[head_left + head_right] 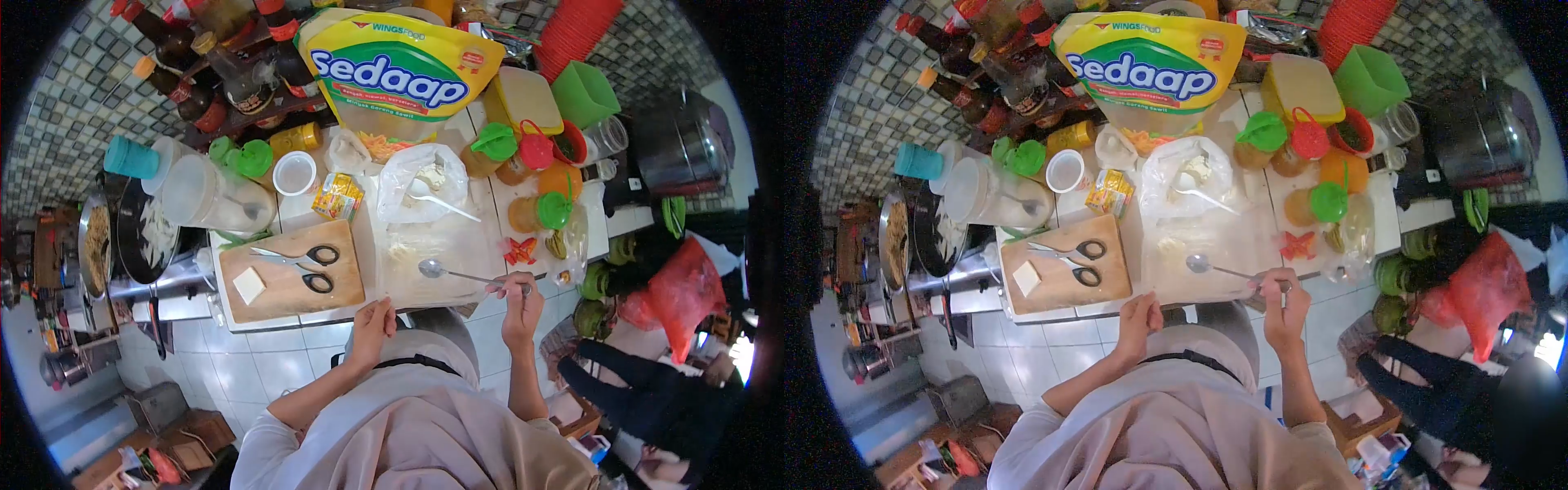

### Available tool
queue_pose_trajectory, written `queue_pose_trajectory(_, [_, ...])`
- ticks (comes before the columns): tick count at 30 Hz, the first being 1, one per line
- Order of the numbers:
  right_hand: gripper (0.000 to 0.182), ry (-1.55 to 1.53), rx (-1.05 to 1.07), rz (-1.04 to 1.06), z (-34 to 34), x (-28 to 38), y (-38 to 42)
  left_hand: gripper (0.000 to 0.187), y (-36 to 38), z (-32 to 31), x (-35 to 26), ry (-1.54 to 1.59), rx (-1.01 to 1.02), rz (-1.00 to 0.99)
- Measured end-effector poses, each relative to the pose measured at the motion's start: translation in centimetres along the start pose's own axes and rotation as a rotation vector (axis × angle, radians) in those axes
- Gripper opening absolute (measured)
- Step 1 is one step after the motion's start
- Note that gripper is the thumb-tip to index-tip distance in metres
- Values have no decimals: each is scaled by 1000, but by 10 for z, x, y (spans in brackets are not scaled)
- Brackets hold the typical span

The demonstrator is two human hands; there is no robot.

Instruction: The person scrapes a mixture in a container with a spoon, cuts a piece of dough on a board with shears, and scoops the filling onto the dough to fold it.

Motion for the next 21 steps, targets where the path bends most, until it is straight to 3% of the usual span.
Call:
queue_pose_trajectory(5, [6, 30, 249, 197, 0, 15, -25, 33, 2, -8, 1, 12, -72, -10])
queue_pose_trajectory(9, [8, 120, 358, 385, -10, 32, -40, 33, 8, -10, -4, 47, -103, -71])
queue_pose_trajectory(14, [14, 245, 336, 634, -29, 64, -36, 33, 13, -1, 0, 82, -95, -70])
queue_pose_trajectory(21, [12, 279, 302, 589, -60, 60, -15, 32, 13, 7, -3, 60, 22, 4])
Point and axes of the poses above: each hand's wrist, its own y-axis away from the middle knuckle, its own z-axis out of the back of the hand, x = y × z, the point moved 9 cm from there along -y, towards the middle knuckle, and after that the axes turned 14 degrees about y, right-handed, at the moved point
